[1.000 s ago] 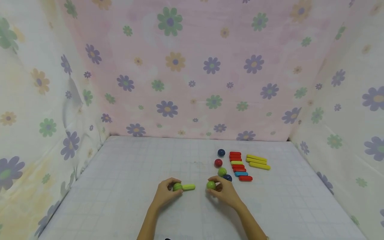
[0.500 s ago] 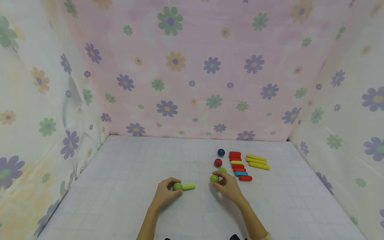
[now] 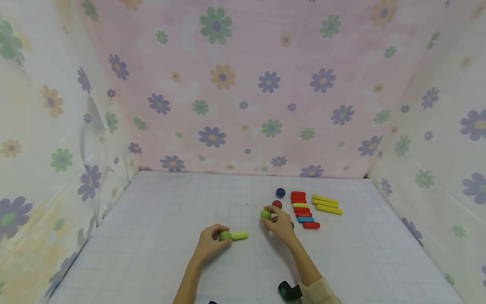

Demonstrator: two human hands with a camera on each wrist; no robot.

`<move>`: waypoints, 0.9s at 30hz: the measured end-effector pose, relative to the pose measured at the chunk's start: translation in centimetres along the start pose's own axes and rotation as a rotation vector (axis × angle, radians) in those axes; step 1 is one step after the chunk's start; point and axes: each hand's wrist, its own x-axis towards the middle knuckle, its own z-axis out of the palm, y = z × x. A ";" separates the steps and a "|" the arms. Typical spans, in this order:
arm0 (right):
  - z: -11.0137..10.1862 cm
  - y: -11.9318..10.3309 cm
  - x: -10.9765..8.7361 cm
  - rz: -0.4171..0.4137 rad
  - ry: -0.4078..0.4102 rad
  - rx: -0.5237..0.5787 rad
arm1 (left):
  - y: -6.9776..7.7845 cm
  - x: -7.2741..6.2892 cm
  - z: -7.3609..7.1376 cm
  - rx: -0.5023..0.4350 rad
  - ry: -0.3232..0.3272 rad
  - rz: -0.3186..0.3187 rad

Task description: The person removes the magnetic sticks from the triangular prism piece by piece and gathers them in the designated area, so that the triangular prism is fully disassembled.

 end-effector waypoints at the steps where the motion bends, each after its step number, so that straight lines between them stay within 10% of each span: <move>1: 0.2 -0.1 0.3 -0.002 0.008 0.012 | 0.0 0.0 0.0 -0.002 0.000 0.000; 21: 2.1 0.8 3.4 0.102 -0.012 0.045 | -0.1 0.0 -0.1 0.005 -0.001 0.006; 27: 2.0 0.8 2.8 0.020 0.006 -0.024 | -0.1 -0.1 0.0 -0.004 -0.002 0.011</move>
